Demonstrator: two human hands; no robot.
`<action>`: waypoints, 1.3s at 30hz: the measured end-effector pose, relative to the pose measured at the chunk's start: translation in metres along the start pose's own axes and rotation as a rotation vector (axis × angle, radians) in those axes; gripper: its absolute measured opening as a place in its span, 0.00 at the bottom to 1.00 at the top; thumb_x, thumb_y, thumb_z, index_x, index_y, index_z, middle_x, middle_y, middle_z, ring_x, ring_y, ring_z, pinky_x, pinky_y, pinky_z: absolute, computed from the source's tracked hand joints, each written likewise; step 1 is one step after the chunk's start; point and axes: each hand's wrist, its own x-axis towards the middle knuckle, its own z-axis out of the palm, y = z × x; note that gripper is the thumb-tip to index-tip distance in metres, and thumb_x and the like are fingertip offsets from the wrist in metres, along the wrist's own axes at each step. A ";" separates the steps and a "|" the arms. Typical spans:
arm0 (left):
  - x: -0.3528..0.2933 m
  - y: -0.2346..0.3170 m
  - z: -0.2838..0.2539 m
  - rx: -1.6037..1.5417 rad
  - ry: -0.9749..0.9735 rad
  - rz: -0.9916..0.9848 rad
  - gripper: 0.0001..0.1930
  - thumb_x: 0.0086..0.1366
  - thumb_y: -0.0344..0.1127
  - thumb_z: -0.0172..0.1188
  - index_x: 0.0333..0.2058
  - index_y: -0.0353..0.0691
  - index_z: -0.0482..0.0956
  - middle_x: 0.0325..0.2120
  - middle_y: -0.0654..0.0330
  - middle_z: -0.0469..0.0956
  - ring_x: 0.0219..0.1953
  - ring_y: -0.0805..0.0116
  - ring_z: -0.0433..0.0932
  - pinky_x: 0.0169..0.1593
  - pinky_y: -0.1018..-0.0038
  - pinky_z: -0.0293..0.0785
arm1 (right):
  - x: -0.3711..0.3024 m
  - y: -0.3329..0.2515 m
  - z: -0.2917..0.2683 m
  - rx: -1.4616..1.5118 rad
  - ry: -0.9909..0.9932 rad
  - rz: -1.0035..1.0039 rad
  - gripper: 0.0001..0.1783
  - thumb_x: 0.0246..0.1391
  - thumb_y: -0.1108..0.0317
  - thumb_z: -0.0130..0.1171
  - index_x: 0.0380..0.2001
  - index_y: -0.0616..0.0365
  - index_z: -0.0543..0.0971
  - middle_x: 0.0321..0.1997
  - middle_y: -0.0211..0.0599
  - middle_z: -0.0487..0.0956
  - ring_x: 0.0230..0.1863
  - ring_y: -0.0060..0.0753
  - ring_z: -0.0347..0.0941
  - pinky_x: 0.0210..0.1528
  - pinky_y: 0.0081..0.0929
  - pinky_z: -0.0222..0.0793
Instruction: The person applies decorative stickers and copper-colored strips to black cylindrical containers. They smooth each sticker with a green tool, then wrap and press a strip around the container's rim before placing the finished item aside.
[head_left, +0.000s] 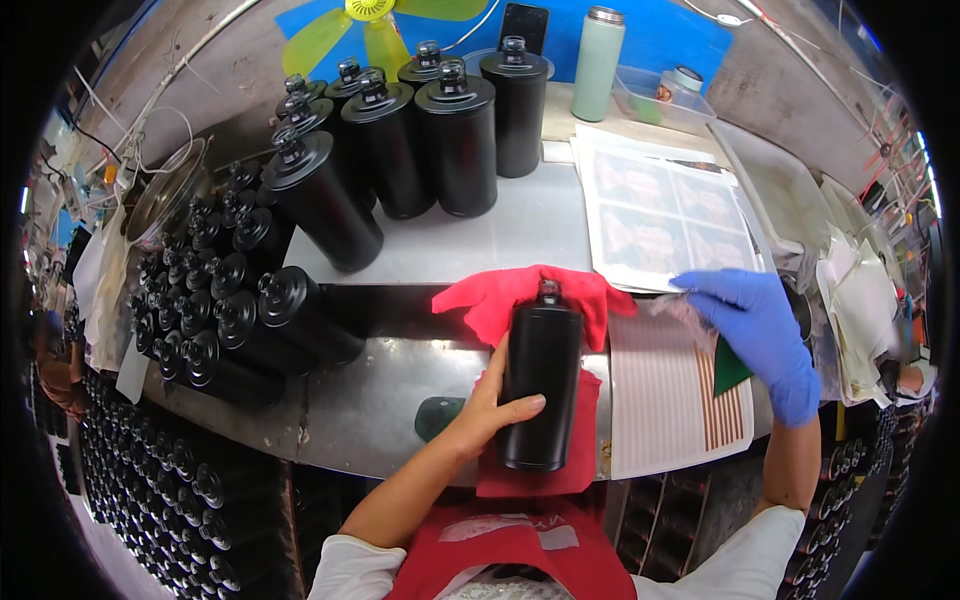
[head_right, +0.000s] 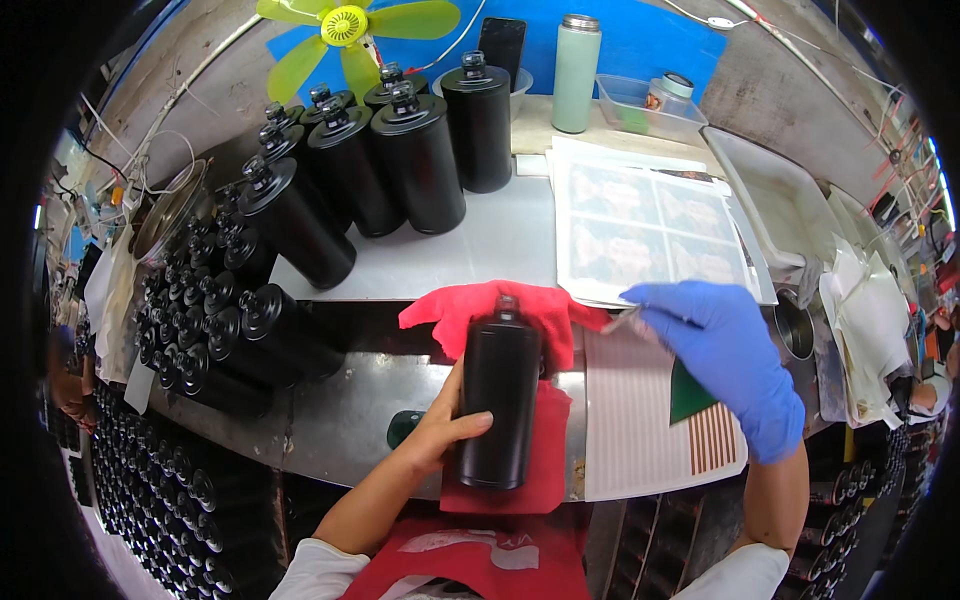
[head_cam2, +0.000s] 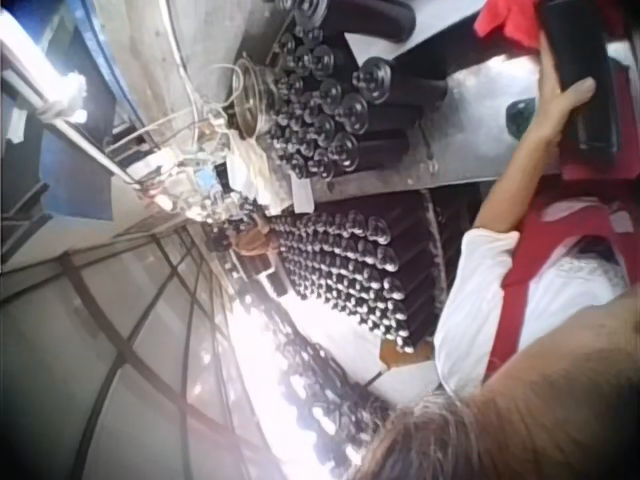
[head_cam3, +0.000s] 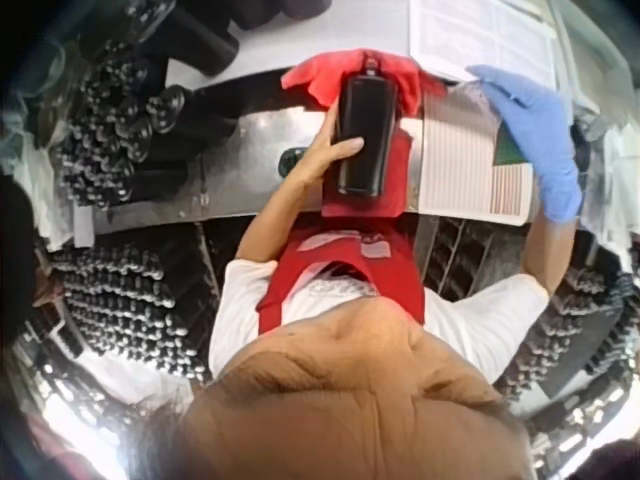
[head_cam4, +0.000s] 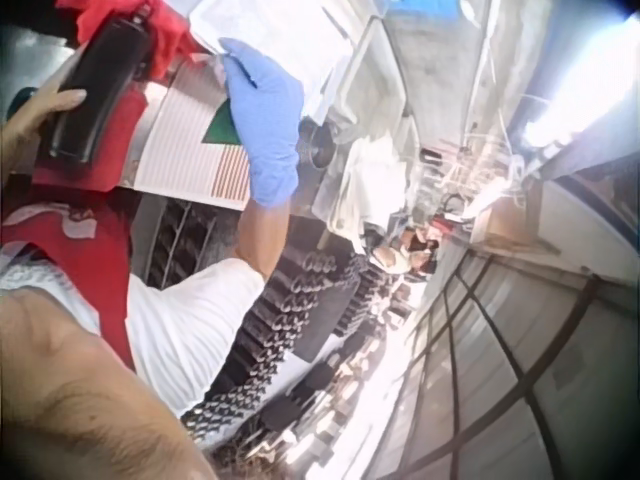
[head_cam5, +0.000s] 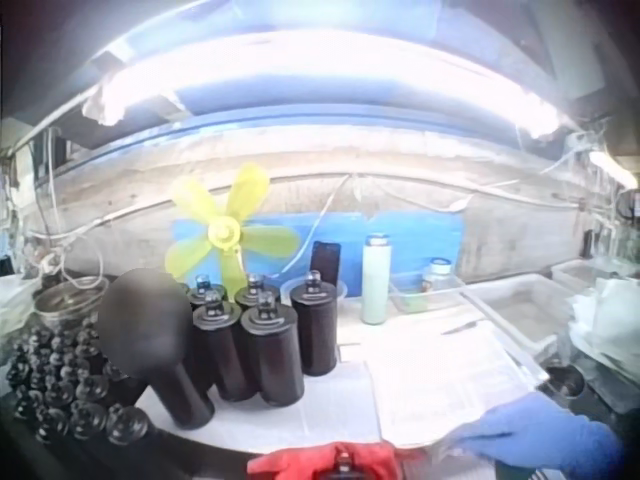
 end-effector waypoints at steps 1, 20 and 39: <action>0.001 0.005 0.001 -0.075 -0.054 -0.043 0.50 0.52 0.38 0.64 0.66 0.42 0.38 0.62 0.54 0.54 0.63 0.61 0.56 0.64 0.67 0.52 | -0.011 -0.010 0.002 0.112 -0.007 0.012 0.12 0.49 0.73 0.61 0.39 0.58 0.81 0.26 0.36 0.79 0.26 0.21 0.73 0.32 0.19 0.68; -0.047 0.028 0.014 0.350 -0.096 0.463 0.39 0.63 0.63 0.39 0.54 0.29 0.67 0.54 0.50 0.61 0.54 0.62 0.64 0.57 0.67 0.58 | -0.047 -0.054 0.045 0.480 -0.526 -0.187 0.16 0.48 0.69 0.61 0.43 0.45 0.81 0.31 0.37 0.80 0.30 0.34 0.76 0.38 0.24 0.71; -0.065 0.080 0.032 0.507 0.080 0.558 0.09 0.48 0.17 0.65 0.29 0.30 0.78 0.32 0.50 0.76 0.29 0.69 0.76 0.29 0.80 0.71 | -0.069 -0.037 0.072 0.816 -0.198 -0.023 0.07 0.39 0.76 0.68 0.26 0.61 0.81 0.30 0.36 0.77 0.32 0.26 0.75 0.35 0.21 0.69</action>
